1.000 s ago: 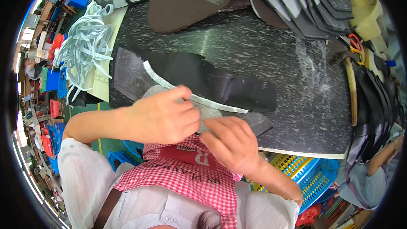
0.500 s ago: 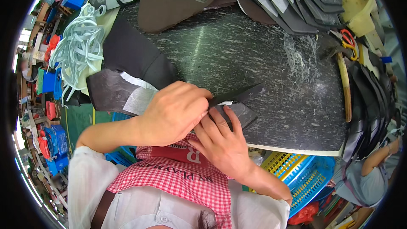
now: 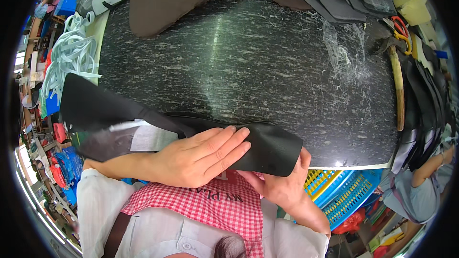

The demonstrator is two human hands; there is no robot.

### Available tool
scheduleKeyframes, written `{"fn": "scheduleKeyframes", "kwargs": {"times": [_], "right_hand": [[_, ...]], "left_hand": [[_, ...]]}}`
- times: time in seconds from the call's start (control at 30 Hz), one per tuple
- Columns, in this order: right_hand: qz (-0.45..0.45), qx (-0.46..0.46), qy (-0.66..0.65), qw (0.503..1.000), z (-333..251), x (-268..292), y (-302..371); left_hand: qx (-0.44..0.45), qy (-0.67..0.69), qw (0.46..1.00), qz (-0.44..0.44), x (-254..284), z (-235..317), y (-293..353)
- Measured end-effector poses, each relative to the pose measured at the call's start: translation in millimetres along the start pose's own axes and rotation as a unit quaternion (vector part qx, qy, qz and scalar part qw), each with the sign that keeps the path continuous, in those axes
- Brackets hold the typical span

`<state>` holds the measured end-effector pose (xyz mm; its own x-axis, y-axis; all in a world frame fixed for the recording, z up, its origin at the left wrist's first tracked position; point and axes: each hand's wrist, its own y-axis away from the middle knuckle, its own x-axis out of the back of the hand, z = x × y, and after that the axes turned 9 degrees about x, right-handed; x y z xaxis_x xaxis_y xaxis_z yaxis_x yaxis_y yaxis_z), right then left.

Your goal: Assembling shoe upper components by hammering edges and applying reinforcement strips.

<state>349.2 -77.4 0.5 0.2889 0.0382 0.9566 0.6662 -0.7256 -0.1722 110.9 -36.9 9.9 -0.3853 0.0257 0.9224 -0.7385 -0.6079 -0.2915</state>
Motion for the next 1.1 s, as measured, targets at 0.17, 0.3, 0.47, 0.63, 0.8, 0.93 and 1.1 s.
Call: {"fn": "scheduleKeyframes", "kwargs": {"times": [0.17,0.3,0.47,0.63,0.8,0.93,1.1], "right_hand": [[0.232,-0.125,0.008,0.965,27.7,41.4,-15.7],[0.024,0.165,0.089,0.982,25.6,35.4,-34.3],[0.175,-0.003,-0.232,0.957,23.6,37.8,-47.3],[0.050,-0.029,-0.407,0.912,4.0,5.2,-46.7],[0.010,0.033,-0.286,0.958,1.2,-5.0,-42.9],[-0.011,0.080,-0.247,0.966,2.8,-0.9,-46.9],[0.006,0.107,-0.232,0.967,-7.3,-7.3,-57.1]], "left_hand": [[-0.059,-0.084,0.993,-0.065,-0.1,-3.1,1.7],[-0.045,-0.092,0.993,-0.055,-0.5,0.8,-0.9],[-0.057,-0.138,0.988,-0.040,4.8,4.1,-6.2],[0.039,-0.096,0.993,0.064,37.1,-15.3,-4.4],[0.066,-0.145,0.987,0.032,45.8,-34.1,2.9],[0.021,-0.144,0.989,0.005,39.6,-33.5,10.6],[-0.118,-0.184,0.974,-0.055,43.5,-40.3,1.9]]}}
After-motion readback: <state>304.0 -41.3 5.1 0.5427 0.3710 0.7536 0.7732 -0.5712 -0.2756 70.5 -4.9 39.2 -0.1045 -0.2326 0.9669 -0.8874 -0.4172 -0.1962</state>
